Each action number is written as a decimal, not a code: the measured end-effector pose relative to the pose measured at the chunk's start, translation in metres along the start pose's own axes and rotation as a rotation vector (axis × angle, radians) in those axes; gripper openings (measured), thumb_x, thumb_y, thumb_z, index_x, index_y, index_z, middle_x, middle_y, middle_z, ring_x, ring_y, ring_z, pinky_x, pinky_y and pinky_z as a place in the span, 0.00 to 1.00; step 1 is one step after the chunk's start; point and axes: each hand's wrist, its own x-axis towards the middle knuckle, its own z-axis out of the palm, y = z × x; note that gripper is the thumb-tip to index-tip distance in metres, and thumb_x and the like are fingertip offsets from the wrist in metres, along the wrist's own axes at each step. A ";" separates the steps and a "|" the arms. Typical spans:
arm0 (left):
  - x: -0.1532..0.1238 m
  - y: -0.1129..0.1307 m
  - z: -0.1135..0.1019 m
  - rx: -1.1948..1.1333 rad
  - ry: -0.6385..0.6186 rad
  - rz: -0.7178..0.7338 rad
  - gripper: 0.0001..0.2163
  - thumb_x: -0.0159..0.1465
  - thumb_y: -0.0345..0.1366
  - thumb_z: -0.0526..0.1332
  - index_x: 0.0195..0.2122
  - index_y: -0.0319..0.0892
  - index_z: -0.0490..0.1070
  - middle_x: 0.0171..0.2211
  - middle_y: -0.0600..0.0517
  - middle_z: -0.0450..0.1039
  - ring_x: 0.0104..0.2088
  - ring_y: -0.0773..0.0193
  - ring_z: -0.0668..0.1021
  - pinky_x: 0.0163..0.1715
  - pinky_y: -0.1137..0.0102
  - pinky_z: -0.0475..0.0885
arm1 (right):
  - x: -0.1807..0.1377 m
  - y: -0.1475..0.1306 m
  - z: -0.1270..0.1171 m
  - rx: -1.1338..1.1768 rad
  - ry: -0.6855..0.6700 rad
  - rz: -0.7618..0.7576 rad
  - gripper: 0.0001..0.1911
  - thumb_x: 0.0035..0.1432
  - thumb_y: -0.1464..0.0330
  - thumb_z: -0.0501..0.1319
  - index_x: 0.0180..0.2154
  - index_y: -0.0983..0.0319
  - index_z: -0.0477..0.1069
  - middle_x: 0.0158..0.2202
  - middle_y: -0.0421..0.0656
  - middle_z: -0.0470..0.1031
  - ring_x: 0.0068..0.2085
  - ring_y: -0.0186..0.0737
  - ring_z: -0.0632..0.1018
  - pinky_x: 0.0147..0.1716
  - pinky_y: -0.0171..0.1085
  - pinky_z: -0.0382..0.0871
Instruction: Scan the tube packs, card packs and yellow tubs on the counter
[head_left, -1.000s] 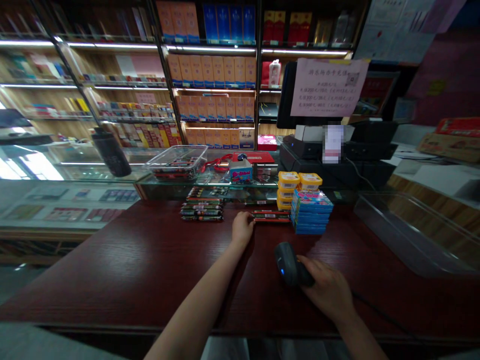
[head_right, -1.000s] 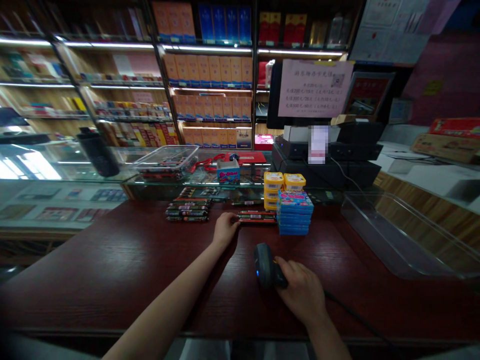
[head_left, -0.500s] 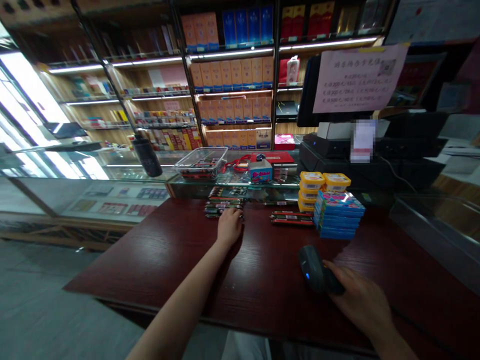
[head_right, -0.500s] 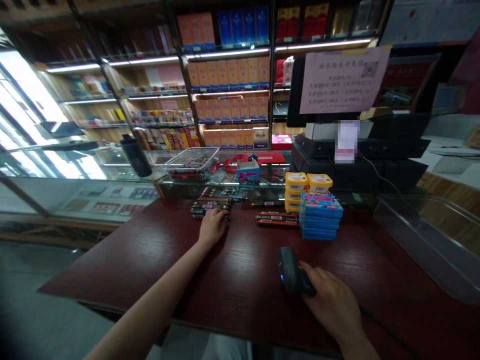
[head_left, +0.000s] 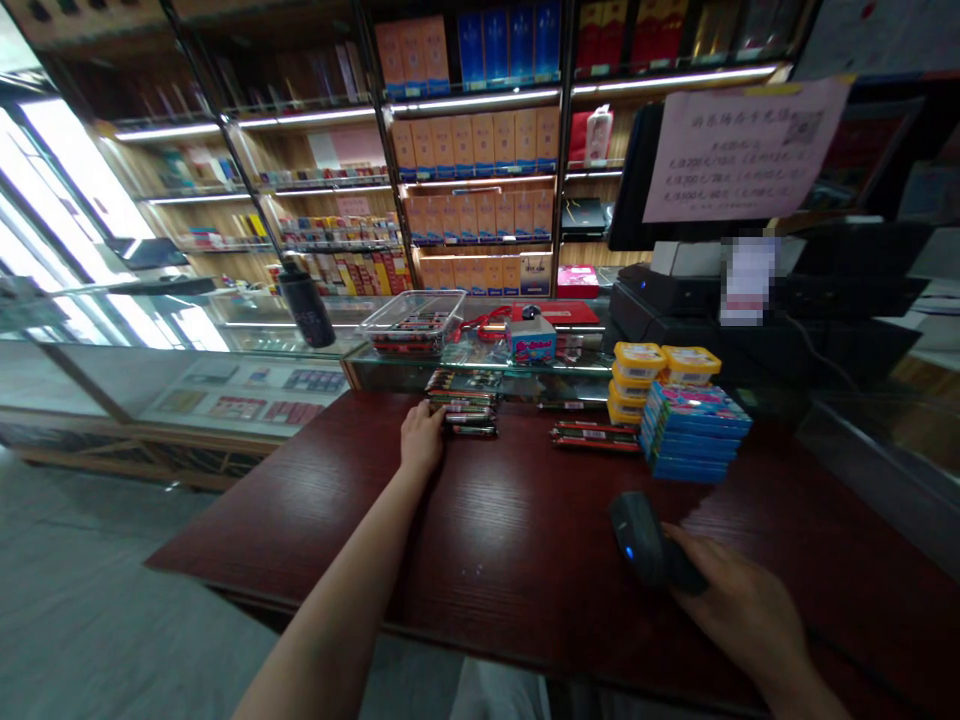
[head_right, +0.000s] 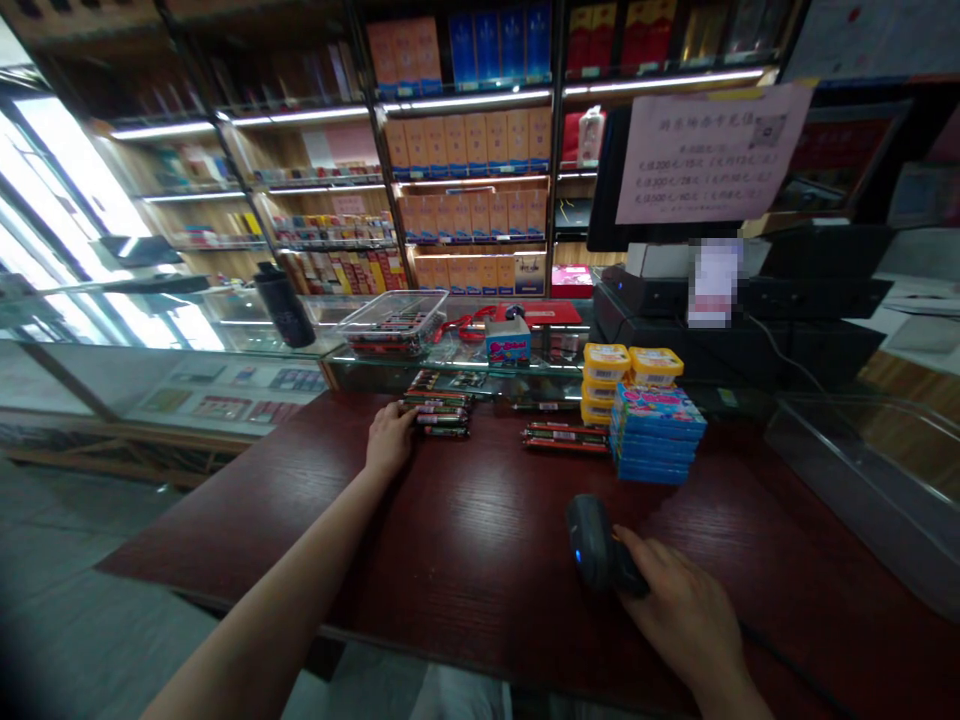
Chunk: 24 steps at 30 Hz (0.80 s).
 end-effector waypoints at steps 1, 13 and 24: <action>0.000 0.000 -0.001 0.006 -0.002 -0.011 0.15 0.61 0.31 0.55 0.48 0.47 0.72 0.46 0.44 0.67 0.47 0.53 0.68 0.48 0.61 0.64 | 0.000 0.000 0.000 -0.003 0.002 0.005 0.19 0.56 0.66 0.55 0.51 0.57 0.68 0.46 0.42 0.77 0.42 0.43 0.79 0.36 0.38 0.73; -0.016 0.063 -0.019 -0.259 0.034 0.049 0.10 0.62 0.30 0.55 0.43 0.43 0.70 0.41 0.45 0.70 0.44 0.54 0.71 0.47 0.62 0.65 | 0.003 -0.005 -0.002 -0.001 0.030 0.017 0.19 0.56 0.68 0.54 0.50 0.59 0.68 0.47 0.44 0.77 0.44 0.44 0.78 0.38 0.38 0.72; -0.055 0.128 0.011 -0.641 -0.104 0.013 0.05 0.59 0.29 0.58 0.37 0.41 0.69 0.36 0.49 0.70 0.39 0.60 0.72 0.43 0.65 0.68 | 0.005 -0.013 -0.012 0.151 -0.007 0.099 0.23 0.52 0.69 0.56 0.51 0.57 0.68 0.47 0.42 0.77 0.43 0.44 0.78 0.39 0.39 0.72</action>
